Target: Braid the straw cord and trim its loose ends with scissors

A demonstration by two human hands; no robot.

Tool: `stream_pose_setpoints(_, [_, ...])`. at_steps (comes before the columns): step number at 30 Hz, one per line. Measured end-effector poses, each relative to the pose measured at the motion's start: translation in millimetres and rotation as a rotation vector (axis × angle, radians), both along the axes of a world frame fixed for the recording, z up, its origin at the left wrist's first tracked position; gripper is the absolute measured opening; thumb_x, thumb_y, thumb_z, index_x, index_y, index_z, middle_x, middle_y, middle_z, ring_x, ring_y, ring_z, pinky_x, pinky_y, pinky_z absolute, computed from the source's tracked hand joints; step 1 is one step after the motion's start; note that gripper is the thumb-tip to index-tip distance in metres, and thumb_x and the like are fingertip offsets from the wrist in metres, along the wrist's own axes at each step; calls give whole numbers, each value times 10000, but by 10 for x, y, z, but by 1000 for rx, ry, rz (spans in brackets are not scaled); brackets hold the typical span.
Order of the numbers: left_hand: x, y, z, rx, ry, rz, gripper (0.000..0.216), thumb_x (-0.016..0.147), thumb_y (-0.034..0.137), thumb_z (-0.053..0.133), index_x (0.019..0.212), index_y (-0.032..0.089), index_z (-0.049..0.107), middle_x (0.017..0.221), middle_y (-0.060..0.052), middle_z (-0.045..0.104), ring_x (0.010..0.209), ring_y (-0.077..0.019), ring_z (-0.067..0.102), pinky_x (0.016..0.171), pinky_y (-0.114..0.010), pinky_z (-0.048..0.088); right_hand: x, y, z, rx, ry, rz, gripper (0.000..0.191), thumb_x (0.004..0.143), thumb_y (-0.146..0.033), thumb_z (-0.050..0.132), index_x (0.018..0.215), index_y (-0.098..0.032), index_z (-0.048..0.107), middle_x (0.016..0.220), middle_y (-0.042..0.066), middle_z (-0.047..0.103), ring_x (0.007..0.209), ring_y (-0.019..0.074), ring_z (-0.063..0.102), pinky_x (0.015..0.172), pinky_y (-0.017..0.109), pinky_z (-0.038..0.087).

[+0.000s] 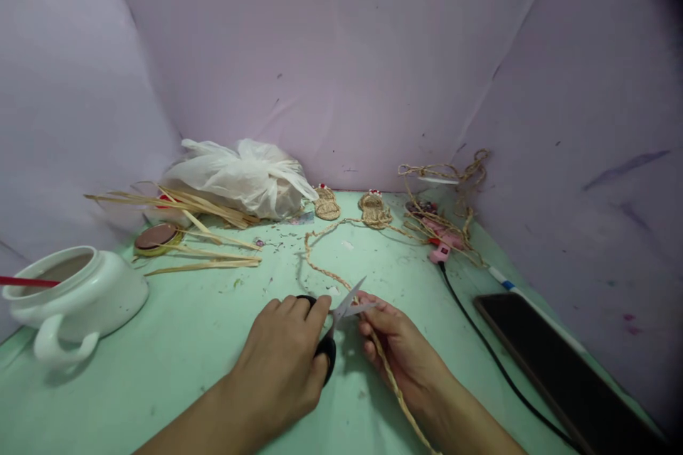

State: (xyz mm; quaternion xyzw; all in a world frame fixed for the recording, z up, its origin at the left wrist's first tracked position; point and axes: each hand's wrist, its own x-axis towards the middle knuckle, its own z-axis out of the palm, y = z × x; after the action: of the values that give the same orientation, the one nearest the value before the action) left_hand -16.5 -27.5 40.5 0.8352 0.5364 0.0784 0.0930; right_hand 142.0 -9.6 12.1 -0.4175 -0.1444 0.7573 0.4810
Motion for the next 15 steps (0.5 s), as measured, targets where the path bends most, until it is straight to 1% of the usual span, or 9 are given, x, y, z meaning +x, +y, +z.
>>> stream_pose_setpoints(2, [4, -3, -23, 3, 72, -3, 531, 700, 211, 420, 1229, 178, 393, 968, -98, 559, 888, -245, 483, 786, -384, 352, 18, 3, 20, 2, -22, -4, 55, 650, -140, 651, 701, -122, 642, 437, -35, 517, 332, 26, 422, 325, 90, 395])
stream_pose_setpoints(3, [2, 4, -32, -3, 91, -1, 532, 707, 212, 413, 1237, 176, 382, 970, -99, 557, 884, -243, 482, 784, -381, 351, 22, -3, 35, 28, -32, -2, 64, 652, -146, 653, 708, -118, 649, 452, -26, 537, 342, 26, 431, 334, 89, 395])
stream_pose_setpoints(5, [-5, 23, -45, -9, 111, 10, 535, 715, 214, 403, 1247, 173, 362, 961, -96, 558, 878, -238, 479, 782, -373, 350, 24, -26, 70, 113, -48, 22, 89, 648, -166, 665, 716, -108, 663, 512, -3, 582, 386, 31, 464, 355, 90, 398])
stream_pose_setpoints(7, [-12, 38, -51, -5, 122, 19, 537, 718, 216, 403, 1251, 175, 350, 954, -92, 557, 874, -237, 475, 780, -369, 350, 20, -51, 103, 194, -51, 66, 137, 624, -176, 687, 742, -107, 675, 617, 21, 623, 475, 53, 517, 384, 103, 416])
stream_pose_setpoints(9, [-16, 47, -54, 11, 126, 22, 544, 713, 213, 408, 1252, 179, 347, 949, -89, 554, 868, -237, 472, 773, -369, 353, 15, -66, 124, 225, -59, 88, 194, 573, -157, 720, 759, -117, 682, 692, 24, 638, 543, 69, 543, 422, 121, 442])
stream_pose_setpoints(12, [-15, 46, -60, 30, 112, 16, 562, 708, 205, 408, 1265, 173, 339, 955, -88, 550, 871, -236, 469, 777, -372, 354, 7, -59, 125, 155, -89, 77, 186, 500, -122, 756, 671, -113, 684, 653, 13, 639, 525, 62, 548, 478, 135, 474])
stream_pose_setpoints(15, [-5, 31, -52, 22, 116, 25, 569, 709, 206, 402, 1272, 146, 343, 966, -99, 551, 888, -242, 468, 791, -380, 353, 3, -36, 112, 71, -94, 10, 176, 461, -121, 777, 603, -109, 673, 593, 11, 638, 511, 68, 570, 527, 144, 498])
